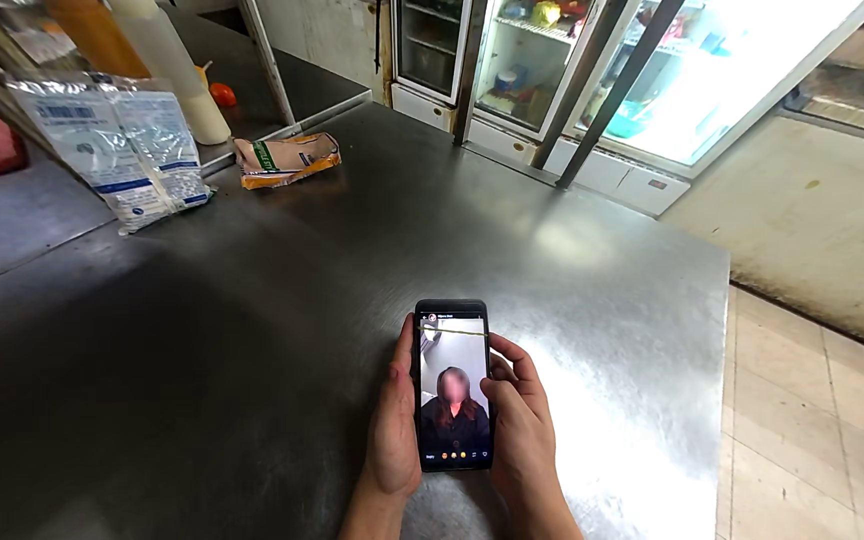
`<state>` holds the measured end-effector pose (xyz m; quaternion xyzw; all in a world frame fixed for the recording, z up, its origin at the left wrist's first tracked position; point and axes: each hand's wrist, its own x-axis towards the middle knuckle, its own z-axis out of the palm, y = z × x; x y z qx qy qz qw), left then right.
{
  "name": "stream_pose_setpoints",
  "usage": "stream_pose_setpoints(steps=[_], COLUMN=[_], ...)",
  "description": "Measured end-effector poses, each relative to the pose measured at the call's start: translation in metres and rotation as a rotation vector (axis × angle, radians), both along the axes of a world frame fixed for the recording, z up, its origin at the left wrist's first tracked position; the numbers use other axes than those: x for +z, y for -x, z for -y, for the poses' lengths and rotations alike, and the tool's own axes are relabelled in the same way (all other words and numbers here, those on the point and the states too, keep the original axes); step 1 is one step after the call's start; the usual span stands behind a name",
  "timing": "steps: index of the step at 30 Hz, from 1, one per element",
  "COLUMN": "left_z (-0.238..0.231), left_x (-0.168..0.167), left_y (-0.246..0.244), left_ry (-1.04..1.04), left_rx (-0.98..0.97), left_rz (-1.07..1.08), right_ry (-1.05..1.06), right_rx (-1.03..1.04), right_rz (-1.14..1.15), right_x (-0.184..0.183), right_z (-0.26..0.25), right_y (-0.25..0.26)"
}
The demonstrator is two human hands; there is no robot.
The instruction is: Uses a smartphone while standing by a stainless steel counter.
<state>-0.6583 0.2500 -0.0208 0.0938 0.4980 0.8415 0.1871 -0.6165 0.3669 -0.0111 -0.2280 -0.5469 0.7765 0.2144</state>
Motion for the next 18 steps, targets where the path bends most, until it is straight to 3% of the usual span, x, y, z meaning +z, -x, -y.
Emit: stream_pose_setpoints(steps=[18], left_z=[-0.0008], left_x=[0.0000], left_y=[-0.0003], left_ry=[0.030], left_rx=[0.014], left_rz=[0.000], right_ry=[-0.009], right_rx=[0.004], right_rz=[0.011], right_x=[0.0002], right_z=[0.0000], right_y=[-0.0008])
